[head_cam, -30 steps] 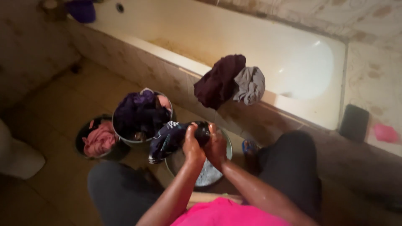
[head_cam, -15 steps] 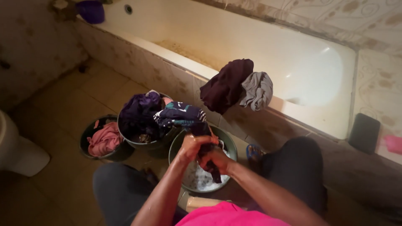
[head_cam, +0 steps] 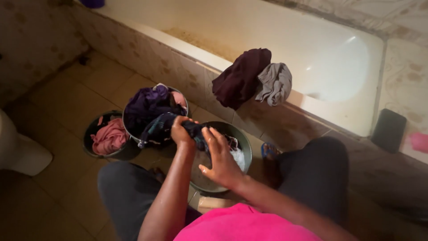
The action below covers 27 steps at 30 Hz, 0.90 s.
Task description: Washing clothes by hand in a bucket in a bathroom.
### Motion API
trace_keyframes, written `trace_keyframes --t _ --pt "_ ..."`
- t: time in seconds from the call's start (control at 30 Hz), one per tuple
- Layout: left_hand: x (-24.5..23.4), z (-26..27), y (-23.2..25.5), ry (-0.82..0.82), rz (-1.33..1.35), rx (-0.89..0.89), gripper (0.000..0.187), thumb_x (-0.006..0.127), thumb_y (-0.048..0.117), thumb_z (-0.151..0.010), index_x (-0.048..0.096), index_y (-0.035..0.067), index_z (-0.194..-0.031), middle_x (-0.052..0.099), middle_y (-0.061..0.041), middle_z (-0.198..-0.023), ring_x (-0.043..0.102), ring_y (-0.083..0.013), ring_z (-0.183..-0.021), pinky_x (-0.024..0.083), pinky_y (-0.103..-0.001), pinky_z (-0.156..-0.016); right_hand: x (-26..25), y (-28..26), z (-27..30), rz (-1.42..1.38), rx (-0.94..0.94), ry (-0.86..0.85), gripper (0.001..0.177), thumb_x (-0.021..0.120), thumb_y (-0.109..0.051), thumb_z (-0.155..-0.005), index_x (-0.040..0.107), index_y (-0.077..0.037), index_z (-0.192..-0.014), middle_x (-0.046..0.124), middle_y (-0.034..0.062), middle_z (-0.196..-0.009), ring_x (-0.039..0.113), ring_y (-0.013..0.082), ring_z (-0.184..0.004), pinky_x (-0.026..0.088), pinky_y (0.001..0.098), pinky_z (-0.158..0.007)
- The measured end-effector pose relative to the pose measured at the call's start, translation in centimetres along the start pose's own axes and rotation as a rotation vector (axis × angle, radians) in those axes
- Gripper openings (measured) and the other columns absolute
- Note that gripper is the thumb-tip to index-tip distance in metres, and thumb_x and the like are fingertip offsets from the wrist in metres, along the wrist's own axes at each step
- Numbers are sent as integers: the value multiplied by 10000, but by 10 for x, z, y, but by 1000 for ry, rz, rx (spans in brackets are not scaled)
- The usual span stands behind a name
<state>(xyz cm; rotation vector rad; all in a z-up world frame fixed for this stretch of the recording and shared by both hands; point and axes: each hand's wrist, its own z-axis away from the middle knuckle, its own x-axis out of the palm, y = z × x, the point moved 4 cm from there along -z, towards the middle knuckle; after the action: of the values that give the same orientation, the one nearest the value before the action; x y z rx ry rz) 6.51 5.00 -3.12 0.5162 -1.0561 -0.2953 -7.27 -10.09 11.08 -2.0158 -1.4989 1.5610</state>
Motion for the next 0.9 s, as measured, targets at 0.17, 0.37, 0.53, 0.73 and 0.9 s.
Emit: trace_keyframes --t 0.17,0.37,0.53,0.73,0.9 --pt "-16 2 -17 168 127 -83 160 665 162 -757 560 53 -706 599 -105 -684 618 -300 -582 557 -394 -634 15 -3 -7 709 -314 17 801 703 -89 -731 451 -226 -1479 360 158 -1567 349 444 -1451 381 599 -1102" --pt "12 64 -51 282 217 -227 115 691 187 -740 624 93 -740 647 -53 -741 662 -249 -700 575 -379 -671 10 73 -12 594 -136 172 535 684 -108 -917 586 -148 -1442 580 118 -1335 583 342 -1192 507 520 -982" --pt "27 72 -41 74 -133 118 147 748 107 -768 674 -16 -801 688 -79 -817 654 -207 -751 546 -330 -709 13 97 -14 106 257 188 300 763 -174 -845 651 -107 -1115 741 159 -961 709 372 -903 542 445 -750" --pt "61 105 -10 -108 -530 307 156 757 32 -689 672 38 -819 710 -60 -754 678 -204 -670 555 -350 -639 39 108 -1 -268 369 149 139 738 -124 -842 661 -76 -948 711 109 -725 744 233 -690 542 378 -586" --pt "55 94 -18 -390 -860 433 67 742 96 -747 734 30 -756 749 -63 -772 708 -178 -713 559 -335 -696 55 118 19 -857 822 12 167 680 -24 -781 576 -92 -893 559 29 -631 470 137 -479 313 316 -409"
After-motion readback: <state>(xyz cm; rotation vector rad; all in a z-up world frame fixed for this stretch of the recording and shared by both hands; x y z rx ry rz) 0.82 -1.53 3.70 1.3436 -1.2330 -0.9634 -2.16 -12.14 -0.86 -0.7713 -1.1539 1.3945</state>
